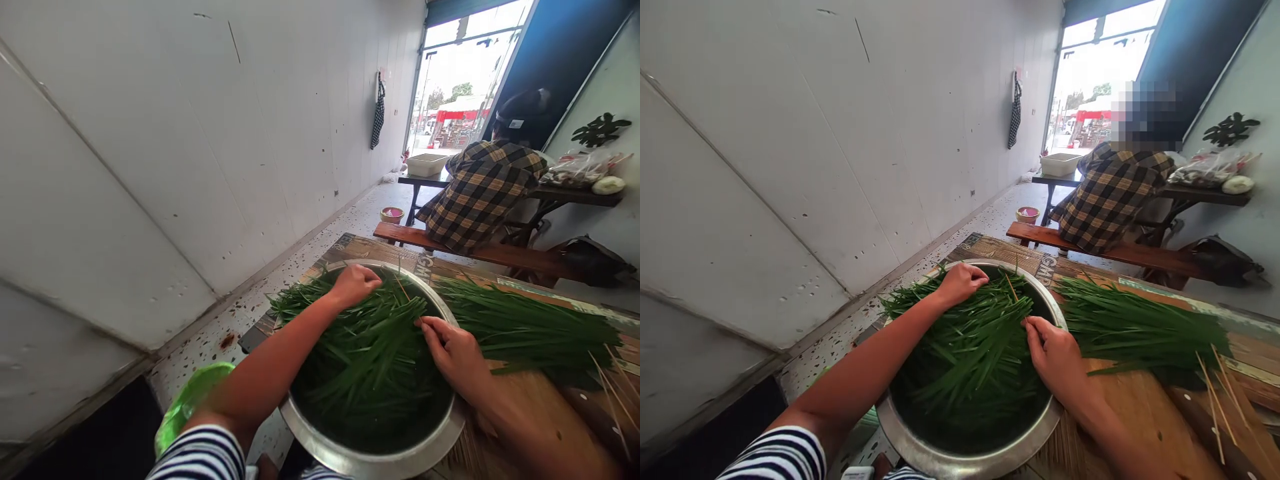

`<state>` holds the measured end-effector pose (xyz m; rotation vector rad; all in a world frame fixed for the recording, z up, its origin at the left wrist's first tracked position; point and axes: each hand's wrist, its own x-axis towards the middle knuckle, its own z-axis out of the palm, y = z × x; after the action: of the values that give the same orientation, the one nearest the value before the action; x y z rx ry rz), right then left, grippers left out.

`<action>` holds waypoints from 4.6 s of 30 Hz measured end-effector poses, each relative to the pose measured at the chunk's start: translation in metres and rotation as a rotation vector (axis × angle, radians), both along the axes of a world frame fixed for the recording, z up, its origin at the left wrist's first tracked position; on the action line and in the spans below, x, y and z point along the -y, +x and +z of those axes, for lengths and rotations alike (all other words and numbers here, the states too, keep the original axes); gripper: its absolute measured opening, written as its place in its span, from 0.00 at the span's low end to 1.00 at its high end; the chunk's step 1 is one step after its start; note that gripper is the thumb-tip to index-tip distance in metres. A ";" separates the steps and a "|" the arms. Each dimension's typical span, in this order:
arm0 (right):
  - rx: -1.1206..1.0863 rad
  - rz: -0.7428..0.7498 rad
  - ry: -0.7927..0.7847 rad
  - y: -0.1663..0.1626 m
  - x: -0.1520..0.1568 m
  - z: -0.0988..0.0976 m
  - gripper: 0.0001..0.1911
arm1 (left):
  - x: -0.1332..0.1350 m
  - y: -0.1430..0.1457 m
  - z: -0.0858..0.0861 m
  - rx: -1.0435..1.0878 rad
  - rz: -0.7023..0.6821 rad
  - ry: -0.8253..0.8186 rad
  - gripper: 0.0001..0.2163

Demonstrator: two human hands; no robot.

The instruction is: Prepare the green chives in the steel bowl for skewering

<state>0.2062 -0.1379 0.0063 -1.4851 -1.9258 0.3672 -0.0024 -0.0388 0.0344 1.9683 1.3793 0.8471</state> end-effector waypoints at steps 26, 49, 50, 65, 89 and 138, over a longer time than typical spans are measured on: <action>0.044 -0.010 -0.020 -0.003 0.002 0.003 0.19 | -0.024 -0.003 -0.020 -0.584 0.209 0.003 0.11; 0.034 0.002 -0.057 -0.003 0.003 0.002 0.18 | -0.018 -0.018 -0.002 -0.397 -0.165 -0.024 0.08; 0.036 -0.002 -0.052 -0.003 0.003 0.002 0.18 | -0.018 -0.016 -0.003 -0.411 -0.204 -0.012 0.08; 0.043 0.005 -0.048 -0.002 0.003 0.001 0.18 | -0.004 0.002 -0.004 -0.482 -0.297 -0.032 0.08; 0.049 0.006 -0.075 -0.002 0.004 0.000 0.19 | -0.007 0.002 -0.007 0.060 -0.018 -0.086 0.13; 0.078 0.004 -0.045 -0.002 0.003 0.002 0.19 | -0.022 -0.001 -0.021 -0.475 0.116 0.060 0.12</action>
<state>0.2042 -0.1407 0.0085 -1.5452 -1.9937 0.3623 -0.0030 -0.0169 0.0138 2.2482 1.7621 0.4876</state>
